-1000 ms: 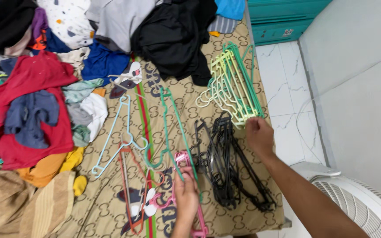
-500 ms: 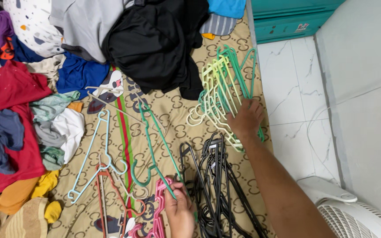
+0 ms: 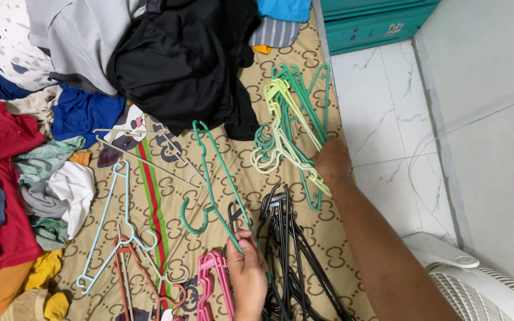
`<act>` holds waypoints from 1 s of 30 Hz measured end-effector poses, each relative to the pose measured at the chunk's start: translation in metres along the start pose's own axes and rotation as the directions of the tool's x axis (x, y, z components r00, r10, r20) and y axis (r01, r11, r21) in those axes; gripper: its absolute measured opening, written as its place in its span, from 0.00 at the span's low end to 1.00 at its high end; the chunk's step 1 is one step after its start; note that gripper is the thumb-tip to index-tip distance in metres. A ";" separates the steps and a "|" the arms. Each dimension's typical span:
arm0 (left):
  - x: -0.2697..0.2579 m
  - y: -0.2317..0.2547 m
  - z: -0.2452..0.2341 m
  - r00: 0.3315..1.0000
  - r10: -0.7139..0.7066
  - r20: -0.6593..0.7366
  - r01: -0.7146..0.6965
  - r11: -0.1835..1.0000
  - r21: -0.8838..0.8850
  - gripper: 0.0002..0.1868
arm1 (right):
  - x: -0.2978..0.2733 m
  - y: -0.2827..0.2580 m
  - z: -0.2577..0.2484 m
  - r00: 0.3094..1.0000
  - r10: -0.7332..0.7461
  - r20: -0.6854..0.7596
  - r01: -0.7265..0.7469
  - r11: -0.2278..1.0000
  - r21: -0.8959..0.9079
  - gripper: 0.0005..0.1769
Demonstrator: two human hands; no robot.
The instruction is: The person sorts a pile of mixed clothing items on a bed, folding and stacking them into a neat pile. They then gather a large number of plastic hangers of various colors, separating them by color and stacking them into organized bundles.
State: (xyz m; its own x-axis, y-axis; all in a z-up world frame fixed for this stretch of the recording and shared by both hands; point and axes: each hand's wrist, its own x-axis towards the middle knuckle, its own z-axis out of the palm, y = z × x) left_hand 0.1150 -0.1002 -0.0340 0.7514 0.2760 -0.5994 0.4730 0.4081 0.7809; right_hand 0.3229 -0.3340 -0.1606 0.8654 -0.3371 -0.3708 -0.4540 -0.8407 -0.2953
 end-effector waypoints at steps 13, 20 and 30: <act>0.065 -0.016 0.033 0.985 0.142 0.094 -0.163 0.944 0.286 0.16 | -0.011 0.053 -0.058 0.985 0.017 0.170 -0.119 0.785 0.609 0.22; 0.119 -0.063 0.109 0.961 0.107 0.254 -0.149 0.977 0.153 0.14 | -0.036 0.078 -0.093 0.943 -0.064 0.327 -0.282 0.366 0.887 0.15; 0.145 -0.084 0.157 0.926 0.204 0.318 -0.272 0.944 0.188 0.17 | -0.042 0.025 -0.063 0.941 -0.169 0.293 -0.156 0.549 0.821 0.19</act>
State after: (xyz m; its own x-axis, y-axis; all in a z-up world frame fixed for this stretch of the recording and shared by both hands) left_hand 0.2561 -0.2308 -0.1585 0.9384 0.0620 -0.3400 0.3284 0.1468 0.9331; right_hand 0.2890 -0.3681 -0.0967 0.8292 -0.0510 -0.5566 -0.5589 -0.0608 -0.8270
